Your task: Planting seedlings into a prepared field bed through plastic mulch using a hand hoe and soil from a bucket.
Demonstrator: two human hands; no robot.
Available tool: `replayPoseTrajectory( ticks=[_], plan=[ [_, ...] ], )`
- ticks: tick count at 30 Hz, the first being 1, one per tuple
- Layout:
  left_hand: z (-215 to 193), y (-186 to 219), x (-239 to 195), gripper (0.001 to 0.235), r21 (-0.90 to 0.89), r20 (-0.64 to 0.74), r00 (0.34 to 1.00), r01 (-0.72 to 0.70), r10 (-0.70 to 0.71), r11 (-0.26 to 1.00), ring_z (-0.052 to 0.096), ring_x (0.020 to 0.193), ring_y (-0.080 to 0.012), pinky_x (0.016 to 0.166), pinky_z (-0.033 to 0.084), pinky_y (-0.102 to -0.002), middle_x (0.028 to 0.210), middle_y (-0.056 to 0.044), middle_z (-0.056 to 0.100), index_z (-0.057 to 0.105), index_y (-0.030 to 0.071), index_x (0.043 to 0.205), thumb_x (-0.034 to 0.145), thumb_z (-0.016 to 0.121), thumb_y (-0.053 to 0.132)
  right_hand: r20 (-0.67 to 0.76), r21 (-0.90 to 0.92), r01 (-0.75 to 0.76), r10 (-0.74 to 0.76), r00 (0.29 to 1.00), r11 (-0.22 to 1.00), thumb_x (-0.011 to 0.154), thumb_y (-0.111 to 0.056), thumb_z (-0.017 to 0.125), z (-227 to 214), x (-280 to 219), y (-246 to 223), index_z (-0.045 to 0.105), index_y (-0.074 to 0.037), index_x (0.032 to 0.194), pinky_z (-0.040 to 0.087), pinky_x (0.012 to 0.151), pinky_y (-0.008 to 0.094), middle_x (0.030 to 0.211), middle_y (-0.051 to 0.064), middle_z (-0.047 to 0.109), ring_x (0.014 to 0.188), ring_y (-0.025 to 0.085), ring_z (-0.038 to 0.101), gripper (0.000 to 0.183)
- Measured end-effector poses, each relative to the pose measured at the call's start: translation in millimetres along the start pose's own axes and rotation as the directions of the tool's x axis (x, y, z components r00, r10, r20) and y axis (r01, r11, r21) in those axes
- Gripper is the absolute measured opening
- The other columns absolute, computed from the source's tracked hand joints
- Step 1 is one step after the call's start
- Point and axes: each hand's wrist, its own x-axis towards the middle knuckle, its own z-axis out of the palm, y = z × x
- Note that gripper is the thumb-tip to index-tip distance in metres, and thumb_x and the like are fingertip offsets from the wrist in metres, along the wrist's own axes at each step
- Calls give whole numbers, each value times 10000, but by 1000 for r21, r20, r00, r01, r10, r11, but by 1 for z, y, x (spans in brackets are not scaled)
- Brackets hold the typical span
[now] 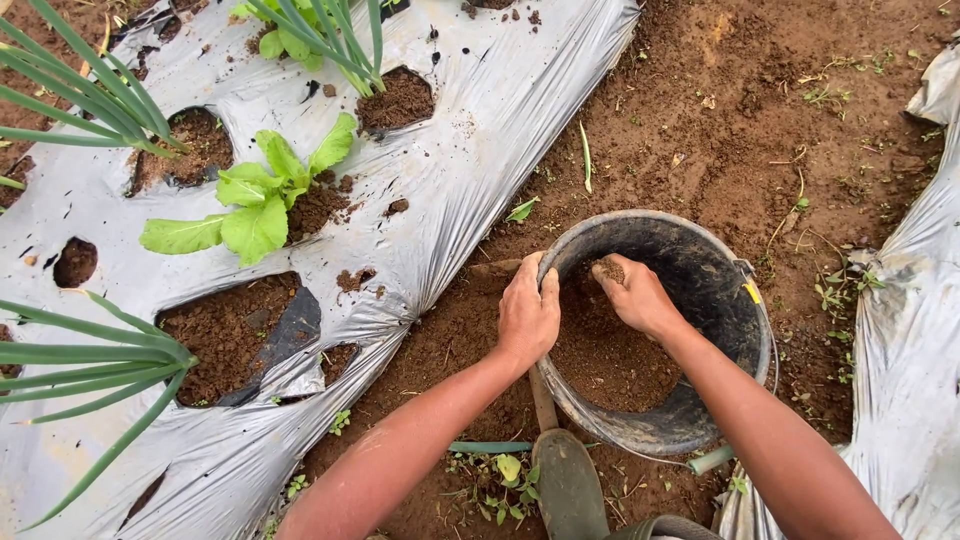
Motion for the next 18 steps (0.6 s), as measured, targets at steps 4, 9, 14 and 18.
replayPoseTrajectory(
  ticks=[4, 9, 14, 18],
  plan=[
    [0, 0, -2, 369, -20, -8, 1000, -21, 21, 1000, 620, 1160, -522, 950, 511, -621, 1237, -301, 638, 512, -17, 1351, 1058, 426, 189, -182, -31, 57, -61, 981, 998, 1102, -546, 456, 9, 45, 69, 738, -65, 773, 502, 695, 536, 660, 185, 650, 709, 382, 663, 647],
    [2, -3, -1, 365, -14, -10, 1000, -29, 29, 999, 628, 1162, -504, 947, 520, -603, 1247, -286, 639, 515, -13, 1353, 1067, 418, 192, -124, -73, 69, -77, 989, 995, 1098, -409, 493, 2, 70, 108, 701, 54, 1044, 498, 834, 647, 901, 343, 680, 951, 519, 678, 510],
    [0, -3, -1, 354, -24, -6, 1000, -28, 28, 999, 631, 1157, -503, 948, 517, -606, 1230, -288, 642, 517, -12, 1347, 1066, 418, 181, -140, -63, 142, -150, 979, 988, 1109, -379, 427, 4, 51, 73, 664, -101, 1013, 475, 757, 555, 805, 199, 616, 839, 379, 566, 378],
    [1, -2, -1, 350, -42, 11, 1000, -10, 10, 999, 637, 1158, -484, 954, 516, -595, 1220, -278, 644, 510, -11, 1354, 1070, 405, 164, -124, 21, 144, -140, 982, 989, 1148, -587, 117, -2, 47, 76, 526, -122, 630, 367, 554, 461, 512, 98, 455, 474, 231, 389, 808]
  ],
)
